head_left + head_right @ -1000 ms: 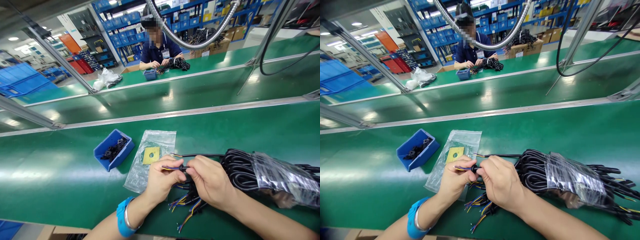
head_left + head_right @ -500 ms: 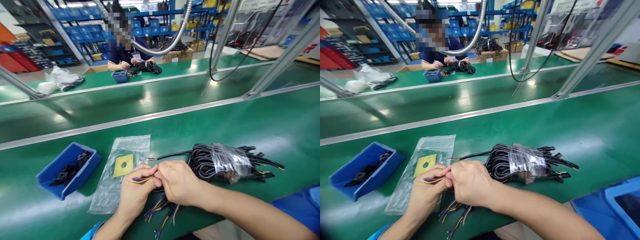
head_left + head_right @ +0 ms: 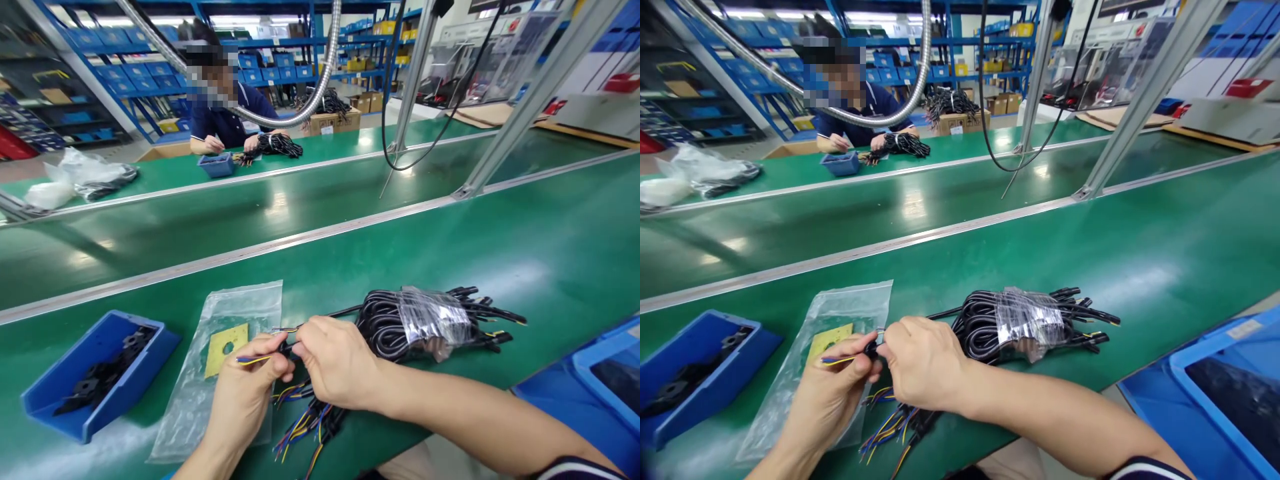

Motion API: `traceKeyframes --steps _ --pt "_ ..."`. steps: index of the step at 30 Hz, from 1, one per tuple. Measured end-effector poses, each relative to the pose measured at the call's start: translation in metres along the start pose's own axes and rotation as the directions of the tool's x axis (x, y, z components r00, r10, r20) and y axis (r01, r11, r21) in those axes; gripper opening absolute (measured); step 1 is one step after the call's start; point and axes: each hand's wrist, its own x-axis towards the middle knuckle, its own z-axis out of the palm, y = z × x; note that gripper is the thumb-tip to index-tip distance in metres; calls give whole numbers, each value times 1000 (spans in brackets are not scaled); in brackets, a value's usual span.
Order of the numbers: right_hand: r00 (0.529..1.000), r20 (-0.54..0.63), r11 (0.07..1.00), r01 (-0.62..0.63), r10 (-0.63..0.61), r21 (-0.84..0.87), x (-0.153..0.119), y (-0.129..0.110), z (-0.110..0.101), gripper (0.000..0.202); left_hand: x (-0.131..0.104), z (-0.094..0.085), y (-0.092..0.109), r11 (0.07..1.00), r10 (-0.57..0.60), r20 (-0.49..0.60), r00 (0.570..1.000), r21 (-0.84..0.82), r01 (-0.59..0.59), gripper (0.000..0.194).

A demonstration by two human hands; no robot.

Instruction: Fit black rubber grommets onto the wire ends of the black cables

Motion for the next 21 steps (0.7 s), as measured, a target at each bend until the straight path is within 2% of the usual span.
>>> traceKeyframes --steps 5,10,13,17,21 --pt "999 25 1000 29 -29 -5 0 -1 -2 21 -4 -7 -7 997 16 43 999 69 -19 22" --pt "999 39 998 34 -36 52 -2 -3 -4 21 -11 5 -8 1000 2 69 998 14 -3 18" --pt "998 43 996 34 -38 86 -3 -3 -5 20 -13 12 -7 997 58 34 998 41 -59 20" --pt "997 63 992 44 -52 117 -4 -1 -5 23 -12 14 -1 974 157 -8 988 165 -153 24" --pt "996 78 990 21 -32 139 -3 1 -6 26 -8 13 5 994 69 -26 997 87 -66 23"
